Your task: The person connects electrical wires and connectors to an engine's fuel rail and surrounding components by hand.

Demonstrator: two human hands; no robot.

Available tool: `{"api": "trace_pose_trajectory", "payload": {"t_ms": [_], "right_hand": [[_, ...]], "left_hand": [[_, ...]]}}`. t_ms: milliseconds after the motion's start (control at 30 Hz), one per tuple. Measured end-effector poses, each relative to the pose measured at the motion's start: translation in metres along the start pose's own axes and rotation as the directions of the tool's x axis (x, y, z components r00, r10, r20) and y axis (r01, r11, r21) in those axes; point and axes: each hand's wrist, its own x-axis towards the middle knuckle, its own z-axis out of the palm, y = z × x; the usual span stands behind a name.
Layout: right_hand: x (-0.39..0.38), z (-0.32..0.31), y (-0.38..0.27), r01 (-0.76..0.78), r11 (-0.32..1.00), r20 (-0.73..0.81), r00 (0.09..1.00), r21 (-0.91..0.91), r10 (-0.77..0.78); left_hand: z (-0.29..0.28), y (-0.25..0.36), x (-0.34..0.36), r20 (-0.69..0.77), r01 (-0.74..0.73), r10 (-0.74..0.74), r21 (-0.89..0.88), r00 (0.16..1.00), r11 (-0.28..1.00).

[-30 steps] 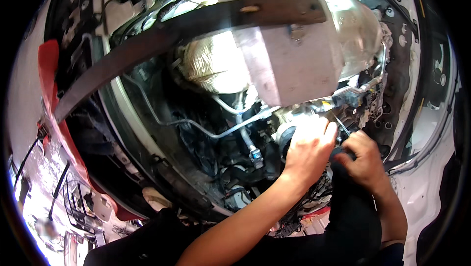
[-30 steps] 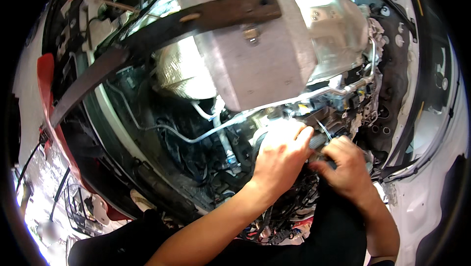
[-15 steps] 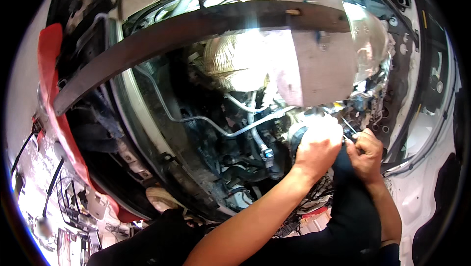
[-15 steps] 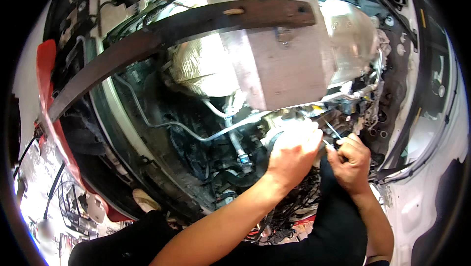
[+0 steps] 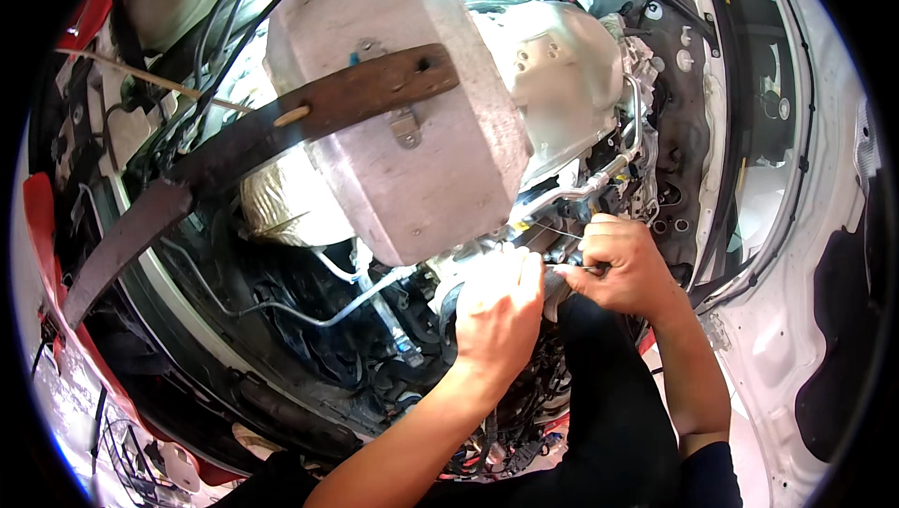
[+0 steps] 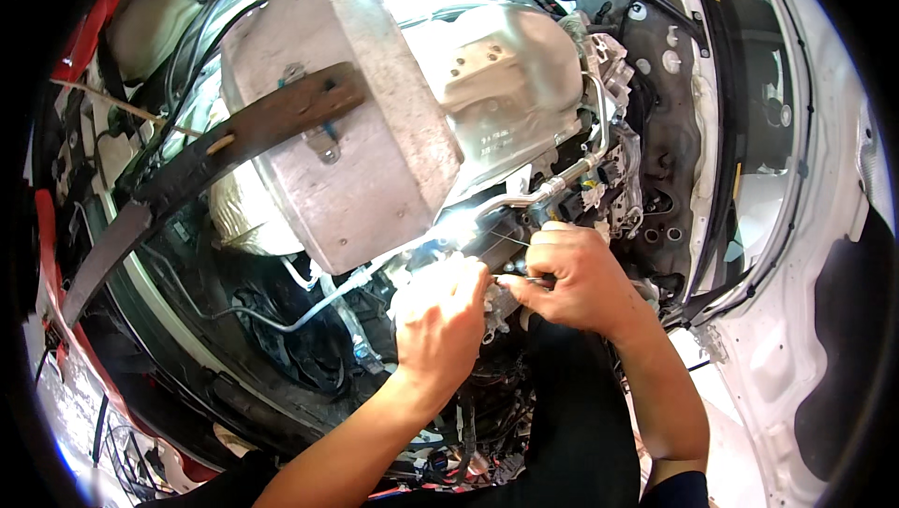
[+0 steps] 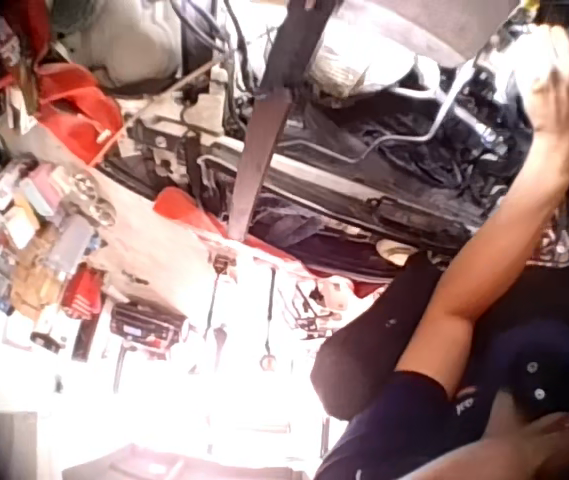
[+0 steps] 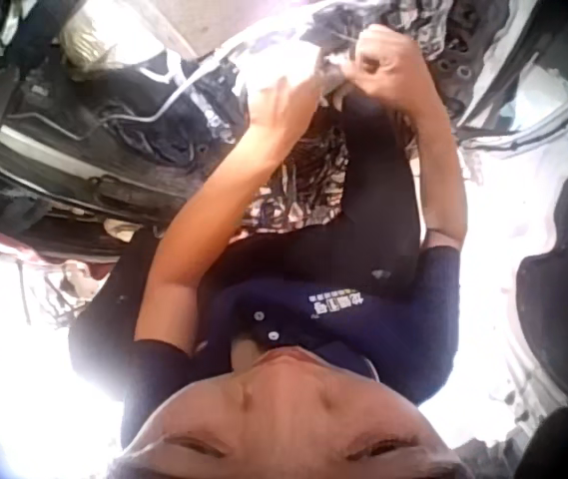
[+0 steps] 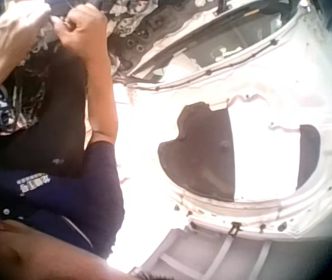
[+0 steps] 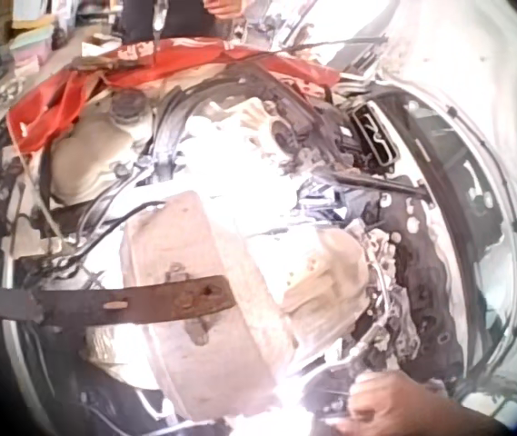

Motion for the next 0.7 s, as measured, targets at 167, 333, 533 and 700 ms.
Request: {"api": "trace_pose_trajectory", "payload": {"t_ms": [167,333,533,700], "right_hand": [[0.008,-0.008,0.015,0.059,0.998,0.079,0.995,0.011,-0.060],[0.034,-0.023,0.019,-0.016,0.999,0.247,0.969,0.034,0.007],[0.023,-0.015,0.015,-0.099,0.992,0.079,0.993,0.073,0.093],[0.000,0.001,0.015,-0.053,0.998,-0.115,0.992,0.040,0.058]], "left_hand": [[0.011,0.004,-0.002,-0.131,-0.025,0.012,-0.095,0.991,0.995],[0.007,0.014,0.004,-0.065,0.047,-0.058,-0.156,0.996,0.987],[0.010,0.025,-0.002,-0.081,0.043,-0.056,-0.151,0.995,0.988],[0.025,0.036,-0.009,0.001,0.068,-0.069,-0.133,0.998,0.989]]}}
